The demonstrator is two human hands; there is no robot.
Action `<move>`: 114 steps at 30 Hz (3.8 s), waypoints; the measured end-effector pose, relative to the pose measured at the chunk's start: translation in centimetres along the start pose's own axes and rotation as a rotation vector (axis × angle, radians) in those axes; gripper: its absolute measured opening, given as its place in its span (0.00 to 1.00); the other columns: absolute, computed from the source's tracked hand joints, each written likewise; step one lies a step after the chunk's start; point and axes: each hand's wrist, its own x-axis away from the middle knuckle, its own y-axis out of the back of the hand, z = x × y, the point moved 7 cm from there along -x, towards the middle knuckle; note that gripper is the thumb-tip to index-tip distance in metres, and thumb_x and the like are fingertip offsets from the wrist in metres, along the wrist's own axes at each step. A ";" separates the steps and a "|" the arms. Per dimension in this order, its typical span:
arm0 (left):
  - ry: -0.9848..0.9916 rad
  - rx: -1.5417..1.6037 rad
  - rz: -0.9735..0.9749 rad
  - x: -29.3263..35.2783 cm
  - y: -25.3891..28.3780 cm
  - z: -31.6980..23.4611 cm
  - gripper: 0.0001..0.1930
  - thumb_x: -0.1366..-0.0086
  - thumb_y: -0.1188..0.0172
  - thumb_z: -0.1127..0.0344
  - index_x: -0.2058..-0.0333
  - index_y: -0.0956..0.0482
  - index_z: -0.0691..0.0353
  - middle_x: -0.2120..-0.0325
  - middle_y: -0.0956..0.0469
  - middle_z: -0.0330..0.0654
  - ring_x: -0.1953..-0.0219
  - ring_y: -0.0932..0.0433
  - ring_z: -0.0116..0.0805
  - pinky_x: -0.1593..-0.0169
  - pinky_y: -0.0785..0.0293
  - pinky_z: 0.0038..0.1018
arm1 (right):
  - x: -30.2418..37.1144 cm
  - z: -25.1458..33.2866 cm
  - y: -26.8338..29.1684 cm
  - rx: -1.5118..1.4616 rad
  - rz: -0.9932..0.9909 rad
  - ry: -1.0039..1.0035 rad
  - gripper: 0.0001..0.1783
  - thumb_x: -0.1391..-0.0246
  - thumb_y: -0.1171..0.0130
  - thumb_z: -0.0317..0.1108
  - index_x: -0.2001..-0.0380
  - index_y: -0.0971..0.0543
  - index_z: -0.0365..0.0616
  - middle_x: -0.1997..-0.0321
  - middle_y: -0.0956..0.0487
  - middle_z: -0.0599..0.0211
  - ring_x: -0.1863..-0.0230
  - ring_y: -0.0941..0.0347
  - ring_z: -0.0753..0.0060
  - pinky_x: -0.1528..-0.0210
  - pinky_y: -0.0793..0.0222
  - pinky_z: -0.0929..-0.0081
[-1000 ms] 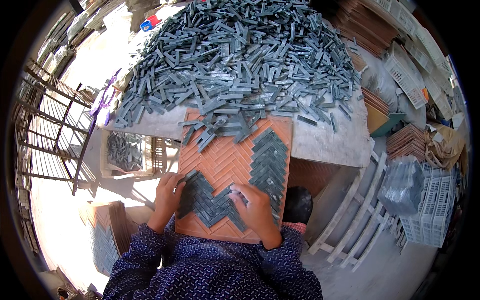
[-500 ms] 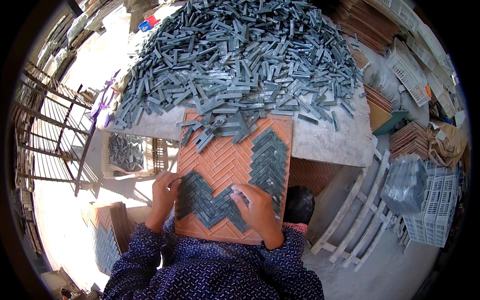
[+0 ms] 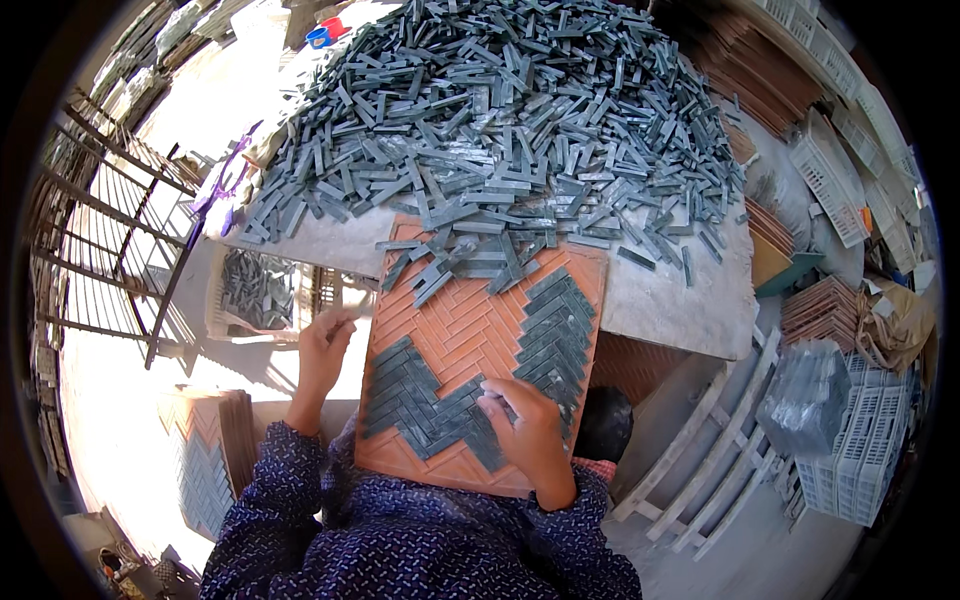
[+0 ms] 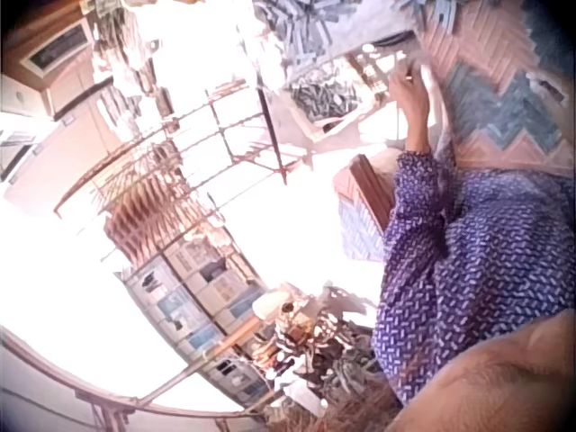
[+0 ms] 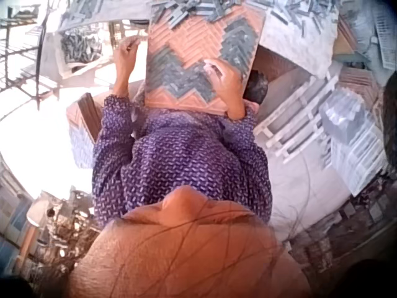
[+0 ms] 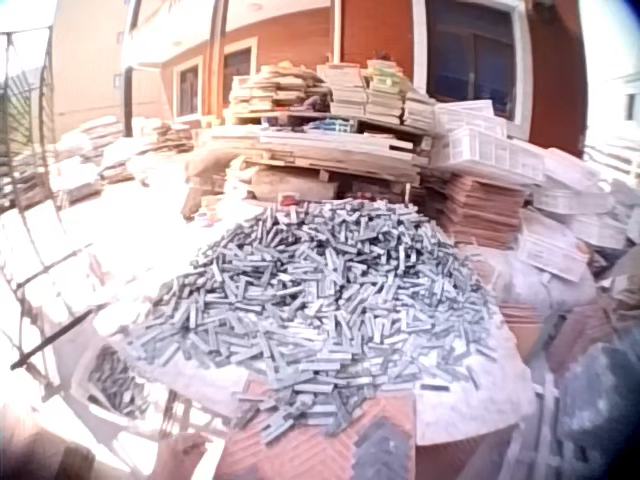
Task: The person places small rectangular tiles by hand onto a square board, arranging them in a herringbone pattern. The person continues placing tiles until the board is fully covered, then lifts the completed board and sets it aside.
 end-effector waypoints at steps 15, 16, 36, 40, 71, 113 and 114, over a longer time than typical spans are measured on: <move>0.291 0.460 -0.010 3.6 -0.9 6.5 0.08 0.38 0.45 0.71 0.63 0.22 0.69 0.75 0.24 0.35 0.74 0.30 0.20 0.71 0.34 0.17 | -4.4 3.4 -7.9 0.393 0.271 0.312 0.17 0.53 0.43 0.23 0.56 0.25 0.37 0.56 0.25 0.53 0.56 0.27 0.54 0.57 0.29 0.67; 0.293 0.451 -0.013 3.8 -0.6 6.4 0.08 0.38 0.44 0.71 0.64 0.22 0.69 0.75 0.24 0.35 0.74 0.29 0.20 0.70 0.34 0.18 | -5.0 3.5 -8.9 0.457 0.297 0.338 0.18 0.53 0.44 0.24 0.55 0.25 0.37 0.55 0.26 0.53 0.55 0.28 0.53 0.55 0.30 0.66; 0.168 0.446 0.187 5.3 0.9 -0.6 0.13 0.44 0.39 0.72 0.59 0.22 0.66 0.68 0.22 0.46 0.66 0.21 0.34 0.66 0.26 0.24 | -4.7 4.6 -9.5 0.367 0.258 0.509 0.09 0.61 0.39 0.19 0.71 0.24 0.38 0.63 0.23 0.54 0.61 0.25 0.53 0.60 0.29 0.64; 0.058 0.448 0.327 6.5 -0.1 -2.0 0.13 0.46 0.38 0.74 0.61 0.22 0.67 0.68 0.23 0.43 0.69 0.25 0.26 0.67 0.28 0.20 | -3.4 5.3 -9.0 0.335 0.195 0.510 0.10 0.62 0.38 0.18 0.72 0.23 0.38 0.63 0.22 0.54 0.63 0.25 0.54 0.60 0.28 0.66; 0.181 0.479 0.460 8.4 -1.9 -3.7 0.12 0.39 0.46 0.73 0.56 0.24 0.68 0.75 0.23 0.43 0.76 0.23 0.27 0.69 0.26 0.23 | -1.1 0.6 -7.8 -0.356 0.193 -0.334 0.10 0.42 0.44 0.31 0.64 0.24 0.33 0.75 0.23 0.67 0.78 0.30 0.85 0.76 0.34 0.87; 0.097 0.193 -0.250 -1.5 5.8 6.3 0.19 0.41 0.41 0.70 0.51 0.29 0.66 0.62 0.27 0.41 0.65 0.29 0.27 0.64 0.30 0.23 | -0.3 -0.2 -5.3 -0.204 0.177 -0.151 0.11 0.44 0.45 0.27 0.58 0.23 0.35 0.68 0.20 0.64 0.72 0.27 0.82 0.70 0.30 0.84; -0.004 0.119 -0.175 -1.6 3.3 3.6 0.16 0.44 0.39 0.71 0.56 0.26 0.66 0.64 0.27 0.41 0.67 0.29 0.28 0.65 0.30 0.23 | -0.3 -0.3 -5.3 -0.193 0.170 -0.139 0.11 0.44 0.45 0.27 0.58 0.22 0.34 0.69 0.20 0.64 0.72 0.27 0.82 0.70 0.30 0.84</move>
